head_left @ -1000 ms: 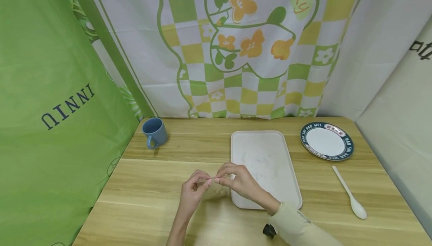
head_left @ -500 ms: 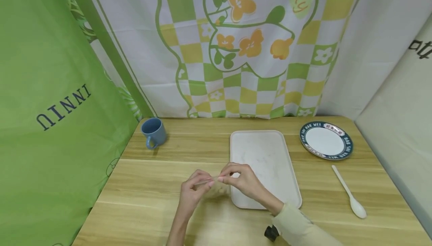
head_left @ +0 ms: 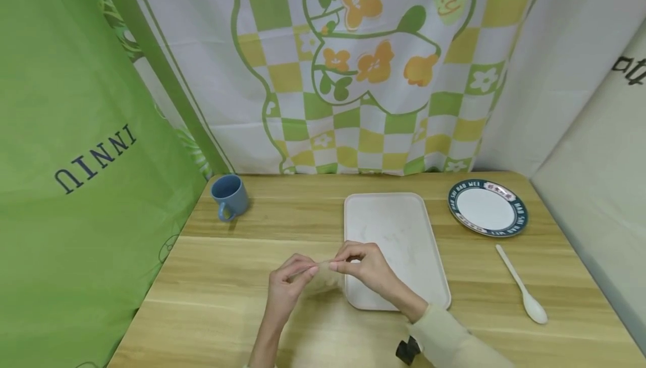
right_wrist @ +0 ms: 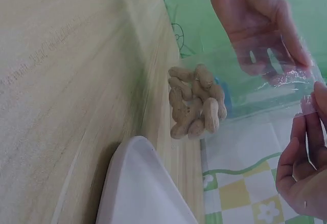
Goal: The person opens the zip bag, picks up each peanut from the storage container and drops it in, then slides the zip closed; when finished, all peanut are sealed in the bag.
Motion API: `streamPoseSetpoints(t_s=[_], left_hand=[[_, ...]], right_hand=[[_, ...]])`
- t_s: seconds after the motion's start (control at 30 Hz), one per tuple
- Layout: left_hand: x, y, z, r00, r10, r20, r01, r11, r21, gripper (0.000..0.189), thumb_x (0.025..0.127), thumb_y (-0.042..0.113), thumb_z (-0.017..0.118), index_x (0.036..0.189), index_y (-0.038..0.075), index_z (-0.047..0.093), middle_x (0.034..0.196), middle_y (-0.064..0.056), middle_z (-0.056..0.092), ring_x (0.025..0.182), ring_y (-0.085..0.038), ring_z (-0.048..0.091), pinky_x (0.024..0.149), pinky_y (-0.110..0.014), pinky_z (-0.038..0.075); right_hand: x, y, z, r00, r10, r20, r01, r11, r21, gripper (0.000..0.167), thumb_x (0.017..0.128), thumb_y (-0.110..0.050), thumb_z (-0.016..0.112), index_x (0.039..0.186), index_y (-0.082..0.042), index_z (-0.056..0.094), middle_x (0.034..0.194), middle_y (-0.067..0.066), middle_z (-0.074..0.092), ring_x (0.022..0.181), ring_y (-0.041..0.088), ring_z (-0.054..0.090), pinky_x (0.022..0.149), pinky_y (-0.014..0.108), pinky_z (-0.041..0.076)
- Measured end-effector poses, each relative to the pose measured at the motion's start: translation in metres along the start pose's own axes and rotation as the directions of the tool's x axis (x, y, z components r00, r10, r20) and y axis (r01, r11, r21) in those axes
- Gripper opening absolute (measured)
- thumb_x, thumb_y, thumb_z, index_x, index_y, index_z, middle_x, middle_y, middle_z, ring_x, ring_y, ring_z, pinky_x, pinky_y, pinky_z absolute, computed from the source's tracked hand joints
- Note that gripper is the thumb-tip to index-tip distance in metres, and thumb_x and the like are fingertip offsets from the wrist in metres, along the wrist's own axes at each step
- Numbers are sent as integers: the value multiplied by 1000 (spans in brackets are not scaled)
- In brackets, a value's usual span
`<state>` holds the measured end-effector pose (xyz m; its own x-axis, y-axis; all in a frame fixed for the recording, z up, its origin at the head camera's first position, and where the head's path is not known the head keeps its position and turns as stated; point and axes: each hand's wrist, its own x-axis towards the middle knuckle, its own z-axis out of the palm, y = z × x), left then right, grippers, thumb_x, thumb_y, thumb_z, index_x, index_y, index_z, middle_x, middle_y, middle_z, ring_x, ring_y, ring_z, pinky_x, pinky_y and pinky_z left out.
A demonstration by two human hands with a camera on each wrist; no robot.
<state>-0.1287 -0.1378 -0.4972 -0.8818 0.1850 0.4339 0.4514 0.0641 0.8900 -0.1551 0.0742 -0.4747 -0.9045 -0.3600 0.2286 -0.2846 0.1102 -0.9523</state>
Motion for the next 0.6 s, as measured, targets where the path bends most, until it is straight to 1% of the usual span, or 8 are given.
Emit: streamPoseSetpoints(t_s=[0.13,0.23,0.33,0.37,0.43,0.5,0.53,0.6], left_hand=[[1,4,-8,996,-41,74,39,999,21,11,92,1,61,96,-3,71,92,-14,65,86,-23,61,80,-29,51],[10,-2,-13,985,-125,121,115,990,85,17,95,12,60,100,0,71,94,-13,66,88,-28,61,81,-34,52],[25,-18,-17,960,-236,150,204,958,201,23,94,21,62,105,3,71,97,-8,69,91,-26,64,83,-38,53],[32,-26,-19,952,-267,153,224,942,251,24,94,22,63,105,3,71,97,-7,70,92,-25,65,83,-38,53],[46,-42,-20,941,-297,164,227,911,345,22,93,20,63,106,3,71,99,-8,71,92,-25,66,82,-36,55],[60,-59,-21,942,-285,179,178,872,457,20,93,14,64,105,0,70,99,-12,71,91,-26,67,80,-36,56],[66,-65,-21,944,-274,187,141,841,522,21,93,12,63,108,0,69,100,-12,70,91,-26,67,79,-35,56],[73,-76,-21,949,-242,203,49,746,664,30,91,12,65,118,-1,64,109,-14,67,100,-29,63,84,-39,54]], right_hand=[[0,-2,-1,996,89,17,-89,996,-7,9,84,-20,75,82,-11,75,78,3,66,68,12,55,62,25,47],[5,1,-3,994,109,18,-106,987,-124,16,87,-28,72,91,-13,75,84,0,68,73,13,58,64,26,49],[14,12,-6,997,75,-23,-78,953,-294,21,91,-25,68,104,-9,72,93,-1,68,84,13,61,70,26,51],[15,15,-8,997,59,-43,-69,939,-337,22,92,-22,67,107,-8,71,96,-1,68,86,13,61,71,25,51],[17,20,-11,996,36,-86,-67,921,-383,23,92,-16,66,111,-5,69,99,1,67,88,14,61,71,26,51],[16,23,-16,993,21,-118,-67,915,-398,24,92,-14,65,113,-3,67,102,2,67,90,16,61,72,30,51],[14,23,-19,992,16,-127,-65,915,-398,24,92,-14,65,114,-3,67,103,3,67,91,17,61,73,32,52],[10,23,-26,990,-10,-138,-50,903,-426,26,94,-16,64,117,-3,66,109,5,66,98,21,60,79,38,51]])
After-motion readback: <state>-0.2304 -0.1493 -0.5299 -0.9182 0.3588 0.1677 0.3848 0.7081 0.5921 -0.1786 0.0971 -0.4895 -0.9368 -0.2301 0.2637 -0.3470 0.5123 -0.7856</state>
